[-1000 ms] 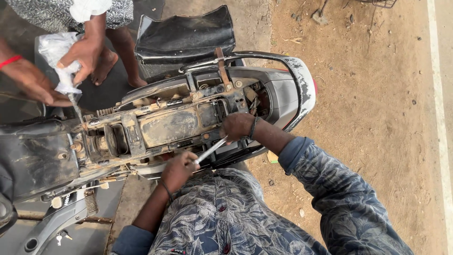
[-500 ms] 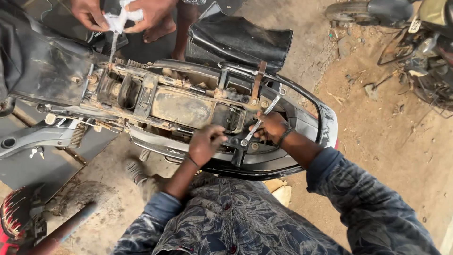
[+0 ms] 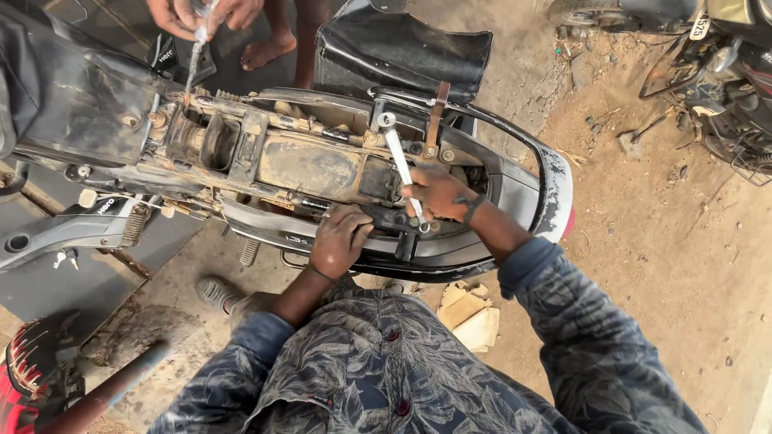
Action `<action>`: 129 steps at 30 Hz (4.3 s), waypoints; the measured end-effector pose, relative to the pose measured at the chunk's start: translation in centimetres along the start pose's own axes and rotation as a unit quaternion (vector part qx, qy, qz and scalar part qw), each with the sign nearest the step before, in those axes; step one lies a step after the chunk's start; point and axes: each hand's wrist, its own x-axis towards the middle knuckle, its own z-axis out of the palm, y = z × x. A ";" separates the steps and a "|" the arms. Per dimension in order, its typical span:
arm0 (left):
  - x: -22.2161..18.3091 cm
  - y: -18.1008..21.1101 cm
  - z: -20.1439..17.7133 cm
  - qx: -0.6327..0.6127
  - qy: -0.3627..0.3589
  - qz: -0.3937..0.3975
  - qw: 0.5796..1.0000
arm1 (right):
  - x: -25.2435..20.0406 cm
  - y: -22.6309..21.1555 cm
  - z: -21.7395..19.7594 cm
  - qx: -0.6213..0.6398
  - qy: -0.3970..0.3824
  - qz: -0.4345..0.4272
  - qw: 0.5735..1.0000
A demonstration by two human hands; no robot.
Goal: Repairing internal components of a motorcycle under the seat using a wrench.
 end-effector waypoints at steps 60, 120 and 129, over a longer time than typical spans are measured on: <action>-40.8 -22.6 -1.4 0.038 0.005 -0.696 0.717 | 2.7 -4.0 3.4 -0.368 -0.058 0.137 0.918; -43.3 -22.9 -0.9 0.003 0.021 -0.700 0.714 | 4.5 -3.1 6.4 -0.559 -0.209 0.006 0.803; -43.7 -22.0 -0.2 0.019 0.006 -0.712 0.702 | 4.5 -3.5 8.0 -0.638 -0.282 -0.034 0.716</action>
